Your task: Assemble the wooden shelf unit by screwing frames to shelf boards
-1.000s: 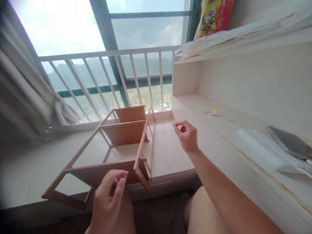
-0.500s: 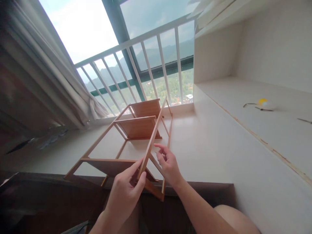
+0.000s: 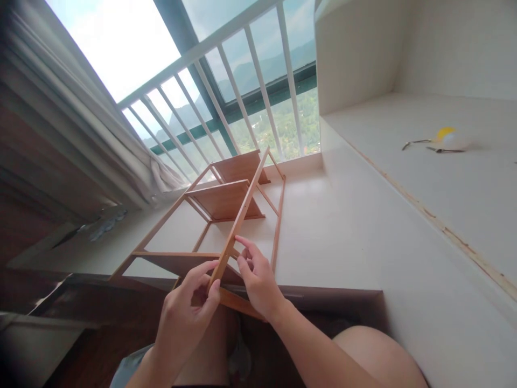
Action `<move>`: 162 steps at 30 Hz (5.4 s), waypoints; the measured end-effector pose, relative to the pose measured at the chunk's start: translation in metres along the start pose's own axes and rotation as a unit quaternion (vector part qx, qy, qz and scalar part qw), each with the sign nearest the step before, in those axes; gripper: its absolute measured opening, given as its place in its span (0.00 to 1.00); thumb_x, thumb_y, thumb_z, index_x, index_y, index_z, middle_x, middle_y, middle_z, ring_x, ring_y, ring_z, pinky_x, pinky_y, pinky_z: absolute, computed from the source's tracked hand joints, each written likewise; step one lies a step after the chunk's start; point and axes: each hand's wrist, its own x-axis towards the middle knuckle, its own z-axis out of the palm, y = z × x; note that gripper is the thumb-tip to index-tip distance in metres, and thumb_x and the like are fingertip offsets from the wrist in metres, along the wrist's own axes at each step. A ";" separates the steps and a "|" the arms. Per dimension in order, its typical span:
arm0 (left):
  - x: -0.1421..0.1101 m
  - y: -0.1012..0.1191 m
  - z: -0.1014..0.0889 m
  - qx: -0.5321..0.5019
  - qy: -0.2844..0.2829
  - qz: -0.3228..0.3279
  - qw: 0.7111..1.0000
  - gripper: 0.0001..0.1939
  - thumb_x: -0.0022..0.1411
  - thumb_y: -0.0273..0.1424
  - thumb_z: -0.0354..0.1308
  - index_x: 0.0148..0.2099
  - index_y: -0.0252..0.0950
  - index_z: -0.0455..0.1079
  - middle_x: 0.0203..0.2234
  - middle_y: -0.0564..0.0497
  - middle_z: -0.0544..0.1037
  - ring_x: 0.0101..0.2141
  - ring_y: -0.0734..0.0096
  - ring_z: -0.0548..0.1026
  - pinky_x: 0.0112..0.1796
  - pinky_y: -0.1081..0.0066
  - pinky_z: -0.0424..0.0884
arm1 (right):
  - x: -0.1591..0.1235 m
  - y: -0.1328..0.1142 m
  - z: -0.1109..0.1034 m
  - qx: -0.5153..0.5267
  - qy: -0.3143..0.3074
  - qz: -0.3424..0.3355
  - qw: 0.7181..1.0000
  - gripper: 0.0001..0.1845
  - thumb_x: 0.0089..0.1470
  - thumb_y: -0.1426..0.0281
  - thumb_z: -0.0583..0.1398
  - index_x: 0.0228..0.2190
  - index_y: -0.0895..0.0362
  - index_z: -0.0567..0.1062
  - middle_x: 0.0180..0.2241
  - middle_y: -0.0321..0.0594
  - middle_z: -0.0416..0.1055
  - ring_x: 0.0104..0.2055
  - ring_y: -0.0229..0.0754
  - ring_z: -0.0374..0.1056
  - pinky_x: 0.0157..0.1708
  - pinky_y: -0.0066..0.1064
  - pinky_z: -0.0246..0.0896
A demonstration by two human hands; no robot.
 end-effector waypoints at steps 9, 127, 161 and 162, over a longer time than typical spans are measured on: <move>-0.001 -0.004 -0.004 0.023 -0.018 0.009 1.000 0.16 0.60 0.30 0.54 0.51 0.39 0.66 0.23 0.58 0.72 0.21 0.80 0.69 0.29 0.78 0.67 | 0.002 0.012 0.005 0.081 -0.006 -0.004 0.997 0.23 0.57 0.63 0.55 0.54 0.51 0.63 0.26 0.31 0.54 0.23 0.33 0.49 0.21 0.26 0.45; 0.068 -0.006 -0.008 0.089 -0.213 0.084 0.969 0.22 0.62 0.39 0.50 0.59 0.48 0.61 0.38 0.55 0.78 0.42 0.64 0.74 0.48 0.63 0.62 | 0.013 -0.014 -0.017 -0.217 -0.036 -0.162 0.962 0.10 0.60 0.65 0.54 0.38 0.54 0.72 0.23 0.32 0.63 0.23 0.35 0.57 0.27 0.28 0.52; 0.066 -0.003 -0.008 0.085 -0.206 0.064 0.973 0.22 0.61 0.38 0.49 0.58 0.49 0.62 0.38 0.56 0.78 0.44 0.65 0.73 0.50 0.64 0.60 | 0.025 -0.009 -0.043 -0.436 -0.001 0.027 0.900 0.14 0.61 0.62 0.49 0.33 0.55 0.71 0.25 0.37 0.70 0.28 0.39 0.64 0.29 0.28 0.49; 0.066 -0.003 -0.007 0.083 -0.207 0.063 0.973 0.22 0.61 0.38 0.49 0.58 0.49 0.62 0.39 0.56 0.78 0.44 0.65 0.73 0.50 0.64 0.60 | 0.027 -0.009 -0.048 -0.459 -0.002 0.050 0.887 0.10 0.59 0.66 0.51 0.36 0.55 0.71 0.26 0.38 0.71 0.29 0.40 0.65 0.29 0.28 0.50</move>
